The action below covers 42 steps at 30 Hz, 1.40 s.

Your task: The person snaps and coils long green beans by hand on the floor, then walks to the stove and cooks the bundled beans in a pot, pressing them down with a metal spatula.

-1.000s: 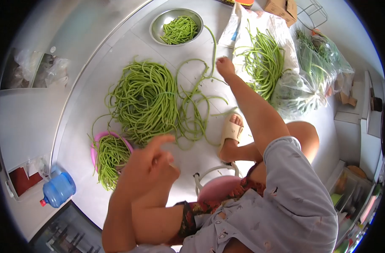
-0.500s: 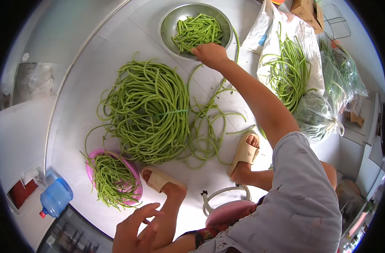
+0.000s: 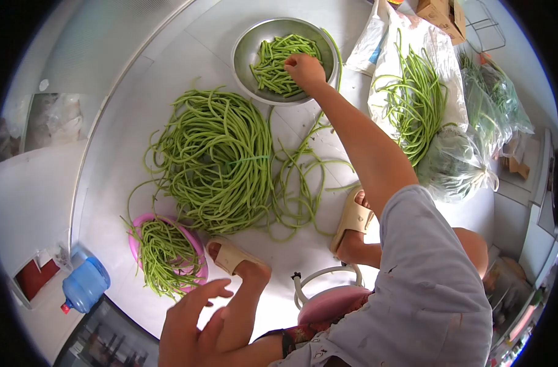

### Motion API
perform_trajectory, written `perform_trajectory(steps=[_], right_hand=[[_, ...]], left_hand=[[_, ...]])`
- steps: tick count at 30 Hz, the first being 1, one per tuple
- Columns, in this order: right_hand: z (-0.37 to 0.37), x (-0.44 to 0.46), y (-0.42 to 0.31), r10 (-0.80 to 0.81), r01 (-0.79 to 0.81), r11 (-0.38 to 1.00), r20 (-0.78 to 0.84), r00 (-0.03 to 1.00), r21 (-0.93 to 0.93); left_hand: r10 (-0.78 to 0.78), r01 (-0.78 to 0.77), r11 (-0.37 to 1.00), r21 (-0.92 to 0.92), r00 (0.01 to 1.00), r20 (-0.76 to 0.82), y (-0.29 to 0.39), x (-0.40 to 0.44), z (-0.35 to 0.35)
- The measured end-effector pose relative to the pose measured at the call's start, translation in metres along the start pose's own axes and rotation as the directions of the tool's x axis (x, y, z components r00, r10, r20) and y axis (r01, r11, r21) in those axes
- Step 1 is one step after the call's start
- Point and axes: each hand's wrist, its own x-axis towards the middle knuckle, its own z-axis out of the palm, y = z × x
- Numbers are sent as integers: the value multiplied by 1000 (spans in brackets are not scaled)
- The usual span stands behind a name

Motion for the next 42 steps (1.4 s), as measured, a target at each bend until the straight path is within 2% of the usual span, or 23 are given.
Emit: perform_trajectory(steps=[3, 4, 7, 9, 10, 11, 13, 14, 15, 18, 21, 24, 26, 27, 29, 30, 32, 35, 36, 38, 40, 41, 42], right_hand=[[-15, -25, -19, -232, 222, 935, 6, 973, 276], [-22, -36, -29, -216, 189, 922, 43, 975, 338], [-58, -73, -68, -211, 99, 850, 164, 964, 517], [-78, -98, -96, -322, 129, 771, 207, 924, 623], [-86, -113, -109, -376, 135, 725, 224, 899, 675], [-104, -136, -132, -408, 116, 717, 279, 870, 687], [-124, -181, -162, -564, 186, 665, 323, 759, 723], [-138, -206, -177, -664, 355, 642, 261, 701, 680], [-147, -230, -189, -751, 509, 596, 207, 627, 621], [-162, -278, -201, -762, 645, 630, 185, 621, 433], [-176, -309, -195, -674, 535, 687, 156, 722, 491], [-182, -320, -181, -649, 477, 698, 189, 737, 535], [-182, -326, -177, -683, 561, 696, 172, 710, 447], [-182, -330, -177, -700, 601, 691, 165, 695, 402], [-181, -335, -175, -708, 572, 657, 139, 693, 490], [-181, -338, -175, -710, 554, 637, 127, 693, 535], [-179, -344, -173, -640, 394, 682, 243, 729, 615], [-166, -343, -166, -604, 216, 640, 309, 735, 737], [-163, -338, -165, -605, 167, 605, 313, 732, 779], [-167, -316, -167, -591, 392, 705, 183, 786, 592], [-171, -276, -168, -442, 430, 845, -37, 896, 318], [-168, -248, -162, -466, 508, 850, -255, 847, 135], [-161, -235, -155, -497, 531, 846, -447, 743, -59]], left_hand=[[39, -38, 999, 23, 998, -48, -5, -3, 0], [82, -80, 996, 28, 994, -67, -5, -4, 0], [57, -54, 998, 36, 995, -82, 2, -5, 1], [86, -83, 996, 29, 987, -139, 8, -3, 4], [152, -150, 988, 30, 963, -224, 8, 0, 9], [220, -219, 975, 36, 926, -306, 5, 4, 15], [392, -304, 917, 258, 804, -447, 2, 15, 25], [487, -336, 868, 366, 724, -489, 3, 21, 31], [503, -311, 842, 440, 747, -434, 3, 23, 34], [529, -259, 744, 616, 791, -306, 8, 24, 43], [548, -231, 661, 714, 799, -249, 15, 17, 57], [595, -234, 574, 785, 778, -203, 14, 13, 68], [621, -244, 534, 809, 763, -180, 10, 12, 74], [596, -233, 573, 786, 776, -205, 12, 6, 75], [546, -211, 649, 731, 799, -254, 18, -5, 80], [505, -262, 735, 625, 827, -248, 15, -7, 79], [429, -332, 866, 374, 878, -214, 3, -6, 75], [179, -195, 978, -74, 967, -181, -13, -1, 73], [187, -217, 963, -158, 965, -184, -16, -2, 73], [203, -257, 912, -320, 960, -192, -19, -4, 72], [185, -235, 899, -371, 969, -164, -13, -13, 69], [165, -229, 885, -405, 969, -185, -7, -16, 73], [140, -216, 873, -437, 970, -201, -6, -19, 75]])
